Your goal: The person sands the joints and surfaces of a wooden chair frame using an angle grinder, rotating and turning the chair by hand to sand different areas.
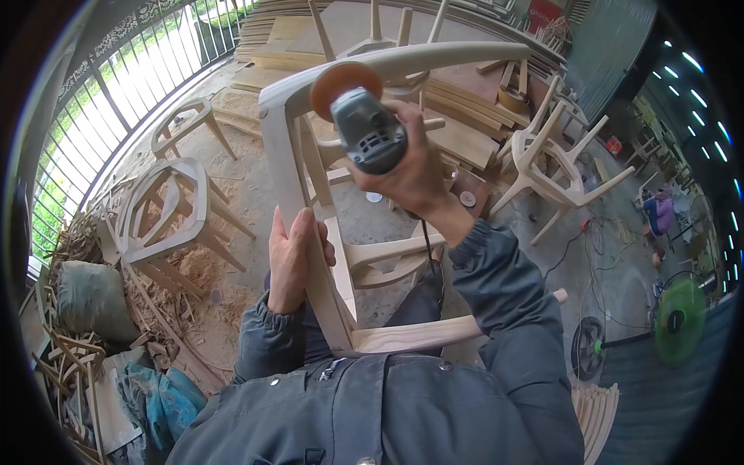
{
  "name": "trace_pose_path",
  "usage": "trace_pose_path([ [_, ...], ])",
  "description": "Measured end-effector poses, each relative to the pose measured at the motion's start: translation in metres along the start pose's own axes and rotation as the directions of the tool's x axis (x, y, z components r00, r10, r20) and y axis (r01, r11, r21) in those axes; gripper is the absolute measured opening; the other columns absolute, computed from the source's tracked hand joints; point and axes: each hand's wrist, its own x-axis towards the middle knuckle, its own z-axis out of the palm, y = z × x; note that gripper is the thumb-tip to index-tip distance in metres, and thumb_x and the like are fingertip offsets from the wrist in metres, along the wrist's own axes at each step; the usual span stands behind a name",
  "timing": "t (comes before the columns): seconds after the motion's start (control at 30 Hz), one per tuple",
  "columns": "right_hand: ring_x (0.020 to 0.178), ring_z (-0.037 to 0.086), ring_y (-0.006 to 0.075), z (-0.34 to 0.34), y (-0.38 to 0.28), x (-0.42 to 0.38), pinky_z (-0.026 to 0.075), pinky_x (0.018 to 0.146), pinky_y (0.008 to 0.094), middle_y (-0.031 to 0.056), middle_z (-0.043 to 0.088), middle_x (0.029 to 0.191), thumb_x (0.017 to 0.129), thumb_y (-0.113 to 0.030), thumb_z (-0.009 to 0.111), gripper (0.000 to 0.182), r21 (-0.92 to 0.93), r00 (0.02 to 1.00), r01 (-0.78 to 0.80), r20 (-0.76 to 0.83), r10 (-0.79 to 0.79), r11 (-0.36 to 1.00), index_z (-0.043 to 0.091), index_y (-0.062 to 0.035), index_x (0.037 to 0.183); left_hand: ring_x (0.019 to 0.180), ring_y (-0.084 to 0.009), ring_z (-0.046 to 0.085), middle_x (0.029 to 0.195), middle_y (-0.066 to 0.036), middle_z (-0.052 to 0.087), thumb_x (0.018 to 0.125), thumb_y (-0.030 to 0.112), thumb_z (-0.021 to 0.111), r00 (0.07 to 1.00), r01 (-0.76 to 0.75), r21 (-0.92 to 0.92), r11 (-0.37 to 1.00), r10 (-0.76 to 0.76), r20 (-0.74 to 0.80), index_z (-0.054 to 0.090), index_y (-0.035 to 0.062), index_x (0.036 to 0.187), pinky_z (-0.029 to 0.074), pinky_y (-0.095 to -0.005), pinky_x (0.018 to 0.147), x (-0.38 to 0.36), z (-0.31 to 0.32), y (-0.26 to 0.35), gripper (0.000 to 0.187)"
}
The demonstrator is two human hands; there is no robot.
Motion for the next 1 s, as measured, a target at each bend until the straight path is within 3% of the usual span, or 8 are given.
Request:
trace_pose_path([
  [0.37, 0.111, 0.065, 0.0219, 0.033, 0.011, -0.006, 0.055, 0.096, 0.0338, 0.0132, 0.059, 0.124, 0.071, -0.019, 0.093, 0.090, -0.013, 1.000, -0.004, 0.027, 0.005, 1.000, 0.037, -0.0074, 0.140, 0.058, -0.0146, 0.062, 0.084, -0.005, 0.060, 0.105, 0.039, 0.062, 1.000, 0.016, 0.009, 1.000, -0.016, -0.025, 0.047, 0.0088, 0.125, 0.052, -0.0268, 0.050, 0.003, 0.002, 0.005, 0.039],
  [0.43, 0.099, 0.075, 0.0312, 0.039, 0.015, -0.006, 0.061, 0.083, 0.0411, 0.0152, 0.070, 0.109, 0.070, -0.026, 0.093, 0.086, -0.010, 0.994, 0.092, -0.059, -0.093, 0.996, 0.043, -0.0136, 0.139, 0.057, -0.0145, 0.062, 0.085, -0.005, 0.060, 0.105, 0.039, 0.062, 1.000, 0.007, 0.002, 1.000, -0.007, -0.023, 0.047, 0.0087, 0.125, 0.052, -0.0267, 0.050, 0.004, 0.002, 0.005, 0.039],
  [0.53, 0.110, 0.066, 0.0230, 0.039, 0.016, -0.006, 0.056, 0.094, 0.0349, 0.0130, 0.059, 0.124, 0.071, -0.021, 0.094, 0.090, -0.014, 0.999, 0.032, 0.018, -0.031, 0.999, 0.038, -0.0084, 0.140, 0.057, -0.0144, 0.062, 0.085, -0.005, 0.060, 0.105, 0.039, 0.062, 1.000, 0.013, 0.014, 1.000, -0.012, -0.020, 0.048, 0.0087, 0.125, 0.052, -0.0267, 0.050, 0.005, 0.003, 0.006, 0.039],
  [0.67, 0.109, 0.067, 0.0245, 0.038, 0.026, -0.007, 0.057, 0.093, 0.0358, 0.0134, 0.061, 0.122, 0.071, -0.021, 0.094, 0.090, -0.107, 0.999, 0.025, 0.025, -0.022, 0.994, 0.038, -0.0101, 0.140, 0.057, -0.0141, 0.061, 0.084, -0.005, 0.060, 0.105, 0.039, 0.062, 1.000, 0.009, 0.020, 1.000, -0.009, -0.016, 0.048, 0.0088, 0.125, 0.052, -0.0267, 0.050, 0.006, 0.002, 0.007, 0.039],
  [0.73, 0.096, 0.075, 0.0337, 0.034, 0.036, -0.008, 0.062, 0.081, 0.0437, 0.0150, 0.070, 0.110, 0.070, -0.028, 0.093, 0.086, -0.184, 0.993, 0.098, -0.053, -0.110, 0.978, 0.044, -0.0157, 0.139, 0.057, -0.0139, 0.061, 0.084, -0.005, 0.059, 0.104, 0.039, 0.063, 1.000, 0.009, 0.001, 1.000, -0.009, -0.017, 0.048, 0.0092, 0.124, 0.052, -0.0266, 0.050, 0.006, 0.000, 0.006, 0.039],
  [0.77, 0.096, 0.075, 0.0337, 0.027, 0.039, -0.010, 0.062, 0.081, 0.0437, 0.0150, 0.070, 0.110, 0.070, -0.028, 0.093, 0.086, -0.182, 0.992, 0.102, -0.051, -0.113, 0.978, 0.044, -0.0157, 0.139, 0.057, -0.0139, 0.061, 0.084, -0.005, 0.059, 0.104, 0.039, 0.063, 1.000, 0.006, 0.000, 1.000, -0.006, -0.019, 0.048, 0.0092, 0.124, 0.052, -0.0266, 0.050, 0.006, -0.001, 0.006, 0.039],
  [0.9, 0.106, 0.071, 0.0281, -0.020, 0.038, -0.010, 0.059, 0.090, 0.0388, 0.0143, 0.065, 0.121, 0.071, -0.026, 0.093, 0.086, -0.251, 0.995, -0.030, -0.104, 0.004, 0.968, 0.043, -0.0147, 0.140, 0.057, -0.0144, 0.062, 0.084, -0.005, 0.059, 0.104, 0.039, 0.064, 1.000, 0.019, -0.028, 0.999, -0.019, -0.015, 0.047, 0.0097, 0.123, 0.052, -0.0272, 0.050, 0.010, -0.003, 0.006, 0.039],
  [1.0, 0.108, 0.067, 0.0235, -0.080, 0.030, -0.009, 0.058, 0.093, 0.0365, 0.0115, 0.062, 0.121, 0.074, -0.015, 0.088, 0.081, -0.170, 0.978, -0.157, -0.165, 0.128, 0.973, 0.043, -0.0139, 0.142, 0.057, -0.0148, 0.062, 0.084, -0.005, 0.059, 0.104, 0.040, 0.064, 1.000, 0.026, -0.027, 0.999, -0.026, -0.009, 0.047, 0.0097, 0.123, 0.053, -0.0276, 0.049, 0.014, -0.004, 0.011, 0.040],
])
